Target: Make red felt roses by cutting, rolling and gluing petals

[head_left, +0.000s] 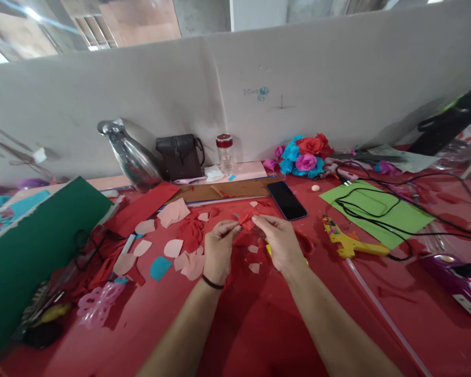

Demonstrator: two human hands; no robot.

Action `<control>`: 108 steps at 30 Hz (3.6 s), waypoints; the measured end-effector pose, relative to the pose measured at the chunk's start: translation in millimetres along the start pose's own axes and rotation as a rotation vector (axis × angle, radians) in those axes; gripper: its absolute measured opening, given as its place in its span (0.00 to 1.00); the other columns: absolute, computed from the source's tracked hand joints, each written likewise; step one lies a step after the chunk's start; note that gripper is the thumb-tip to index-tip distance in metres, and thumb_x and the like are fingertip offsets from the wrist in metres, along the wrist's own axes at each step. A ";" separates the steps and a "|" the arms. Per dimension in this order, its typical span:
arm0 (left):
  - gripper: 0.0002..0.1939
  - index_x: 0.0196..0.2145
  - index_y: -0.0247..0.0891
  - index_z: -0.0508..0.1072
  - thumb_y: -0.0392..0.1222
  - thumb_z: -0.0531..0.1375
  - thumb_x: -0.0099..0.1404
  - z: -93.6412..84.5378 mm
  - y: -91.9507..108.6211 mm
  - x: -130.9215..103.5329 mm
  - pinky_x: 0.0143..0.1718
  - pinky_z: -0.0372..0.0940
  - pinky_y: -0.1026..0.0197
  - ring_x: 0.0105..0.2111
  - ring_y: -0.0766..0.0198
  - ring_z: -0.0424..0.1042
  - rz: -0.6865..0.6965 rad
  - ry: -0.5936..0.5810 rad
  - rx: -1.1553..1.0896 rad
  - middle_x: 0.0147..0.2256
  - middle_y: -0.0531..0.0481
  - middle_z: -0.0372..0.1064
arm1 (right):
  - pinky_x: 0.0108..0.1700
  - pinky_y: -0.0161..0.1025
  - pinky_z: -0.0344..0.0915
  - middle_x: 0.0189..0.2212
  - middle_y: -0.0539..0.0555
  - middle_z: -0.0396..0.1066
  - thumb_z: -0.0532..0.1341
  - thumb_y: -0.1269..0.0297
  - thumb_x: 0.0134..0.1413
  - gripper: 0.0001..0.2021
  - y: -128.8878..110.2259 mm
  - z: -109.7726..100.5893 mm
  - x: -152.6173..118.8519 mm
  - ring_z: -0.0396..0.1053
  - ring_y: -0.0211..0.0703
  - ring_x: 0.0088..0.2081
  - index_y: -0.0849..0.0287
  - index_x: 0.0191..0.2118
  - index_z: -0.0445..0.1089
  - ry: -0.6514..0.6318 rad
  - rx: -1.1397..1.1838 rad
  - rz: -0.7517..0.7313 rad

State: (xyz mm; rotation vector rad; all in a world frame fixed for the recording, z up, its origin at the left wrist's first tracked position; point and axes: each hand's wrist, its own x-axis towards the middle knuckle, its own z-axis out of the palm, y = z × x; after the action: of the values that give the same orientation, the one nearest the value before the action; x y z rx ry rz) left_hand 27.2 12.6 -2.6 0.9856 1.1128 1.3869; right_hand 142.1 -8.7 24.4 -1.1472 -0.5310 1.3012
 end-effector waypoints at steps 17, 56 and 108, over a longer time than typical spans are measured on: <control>0.08 0.23 0.36 0.78 0.37 0.71 0.41 3.6 5.6 -4.0 0.39 0.62 0.63 0.32 0.67 0.68 -0.046 -0.004 -0.120 0.29 0.51 0.71 | 0.20 0.33 0.60 0.23 0.50 0.72 0.69 0.51 0.34 0.17 1.8 -1.7 -0.2 0.65 0.39 0.23 0.59 0.29 0.75 -0.041 -0.059 0.034; 0.12 0.21 0.35 0.72 0.38 0.72 0.42 -8.3 19.3 2.5 0.24 0.58 0.68 0.20 0.72 0.63 -0.373 -0.189 -0.424 0.21 0.54 0.67 | 0.32 0.37 0.63 0.26 0.50 0.75 0.67 0.60 0.37 0.07 12.0 4.2 -2.5 0.71 0.43 0.32 0.55 0.26 0.76 -0.277 -0.361 -0.089; 0.12 0.23 0.34 0.78 0.43 0.72 0.42 -12.9 31.2 0.7 0.27 0.62 0.65 0.22 0.70 0.65 -0.159 -0.236 -0.218 0.22 0.52 0.71 | 0.32 0.37 0.56 0.17 0.47 0.67 0.67 0.57 0.37 0.09 2.0 1.9 -4.1 0.60 0.35 0.23 0.58 0.20 0.74 -0.441 -0.369 -0.036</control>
State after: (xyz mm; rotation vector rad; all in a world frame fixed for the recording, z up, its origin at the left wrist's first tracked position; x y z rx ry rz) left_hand 7.5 11.6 24.8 0.8582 0.8269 1.2002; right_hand 138.4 -12.1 24.6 -1.1387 -1.1485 1.4700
